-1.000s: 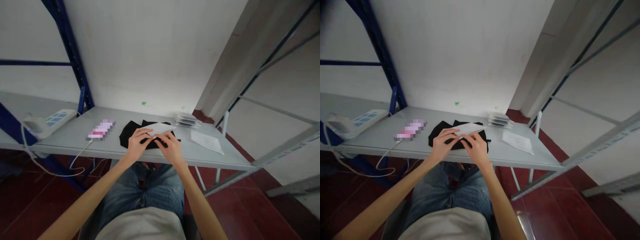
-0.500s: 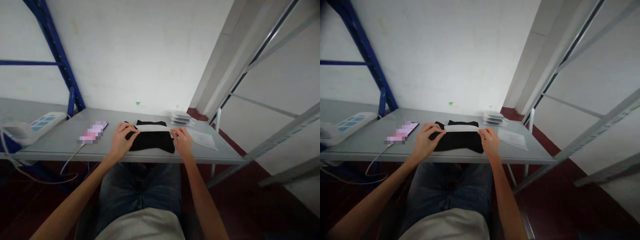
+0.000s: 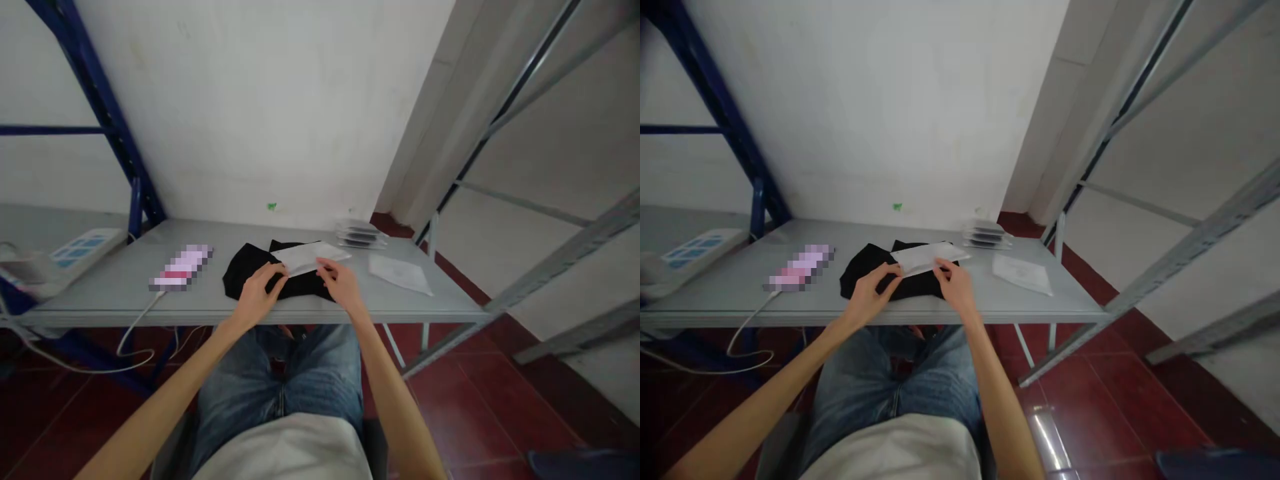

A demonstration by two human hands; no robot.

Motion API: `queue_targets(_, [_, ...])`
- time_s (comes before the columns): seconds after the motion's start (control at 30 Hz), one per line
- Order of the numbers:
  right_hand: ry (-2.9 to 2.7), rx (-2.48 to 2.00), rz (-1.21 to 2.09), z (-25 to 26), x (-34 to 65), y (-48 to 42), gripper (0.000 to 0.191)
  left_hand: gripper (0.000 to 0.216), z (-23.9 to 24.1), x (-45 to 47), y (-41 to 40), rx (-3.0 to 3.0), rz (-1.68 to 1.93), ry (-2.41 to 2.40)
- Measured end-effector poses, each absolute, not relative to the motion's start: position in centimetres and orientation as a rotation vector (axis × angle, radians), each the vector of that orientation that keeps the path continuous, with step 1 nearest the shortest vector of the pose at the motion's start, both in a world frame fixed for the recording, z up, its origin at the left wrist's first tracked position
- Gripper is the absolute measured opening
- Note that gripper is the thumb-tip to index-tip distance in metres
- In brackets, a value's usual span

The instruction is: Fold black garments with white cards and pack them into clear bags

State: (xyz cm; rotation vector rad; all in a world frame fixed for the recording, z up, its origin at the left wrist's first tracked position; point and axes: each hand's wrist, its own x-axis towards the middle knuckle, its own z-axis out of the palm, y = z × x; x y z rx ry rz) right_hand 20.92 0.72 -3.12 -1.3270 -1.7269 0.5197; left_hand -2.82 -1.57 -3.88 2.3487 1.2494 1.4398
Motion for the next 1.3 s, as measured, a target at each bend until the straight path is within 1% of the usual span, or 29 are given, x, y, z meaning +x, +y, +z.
queue_targets(0.07, [-1.645, -1.386, 0.396, -2.7, 22.8, 1.1, 0.036, 0.027, -4.3, -3.3, -1.3, 2.397, 1.359, 1.342])
queue_targets(0.2, [-1.428, -1.620, 0.089, -2.1, 28.0, 1.1, 0.050, 0.052, -6.3, -4.4, -0.4, 2.406, 1.108, 1.683])
queue_targets(0.27, [-1.315, -1.748, -0.008, -2.2, 30.7, 0.9, 0.055, 0.058, -7.3, -4.9, 0.1, 2.413, 0.976, 1.818])
queue_targets(0.33, [-1.216, -1.905, -0.062, -2.6, 33.0, 0.8, 0.057, 0.060, -8.1, -5.4, 0.5, 2.428, 0.855, 1.880])
queue_targets(0.43, [-1.161, -2.136, -0.031, -3.4, 35.2, 0.4, 0.057, 0.058, -8.4, -5.8, 0.7, 2.451, 0.751, 1.868])
queue_targets(0.57, [-1.157, -2.272, 0.022, -3.7, 35.6, 0.2, 0.064, 0.055, -7.9, -6.1, 0.5, 2.452, 0.779, 1.847])
queue_targets(0.67, [-1.302, -2.084, -0.013, -3.4, 33.6, 0.6, 0.058, 0.055, -7.0, -5.5, 0.7, 2.463, 0.905, 1.827])
queue_targets(0.8, [-1.660, -1.693, 0.148, -3.3, 28.6, 1.6, 0.040, 0.048, -5.2, -2.0, 1.9, 2.475, 1.188, 1.720])
queue_targets(0.83, [-1.716, -1.637, 0.182, -3.5, 27.2, 1.7, 0.036, 0.045, -4.7, -0.7, 2.3, 2.511, 1.182, 1.648])
queue_targets(0.9, [-1.783, -1.595, 0.201, -4.0, 24.8, 1.9, 0.032, 0.040, -3.6, 1.8, 3.4, 2.623, 1.053, 1.489])
queue_targets(1.0, [-1.831, -1.623, 0.140, -4.6, 22.7, 1.9, 0.029, 0.029, -2.4, 4.4, 5.0, 2.623, 0.871, 1.546])
queue_targets(1.07, [-1.839, -1.643, 0.116, -4.7, 22.2, 1.9, 0.028, 0.019, -1.9, 4.9, 5.9, 2.588, 0.848, 1.593])
queue_targets(1.13, [-1.830, -1.661, 0.114, -4.6, 22.3, 1.9, 0.028, 0.011, -1.7, 4.5, 6.5, 2.522, 0.944, 1.603])
queue_targets(1.2, [-1.814, -1.689, 0.114, -4.4, 22.7, 2.1, 0.027, 0.008, -1.8, 3.1, 6.7, 2.370, 1.129, 1.653])
queue_targets(1.3, [-1.799, -1.728, 0.129, -4.1, 23.3, 2.7, 0.028, 0.015, -2.4, -0.1, 6.2, 2.038, 1.384, 1.828])
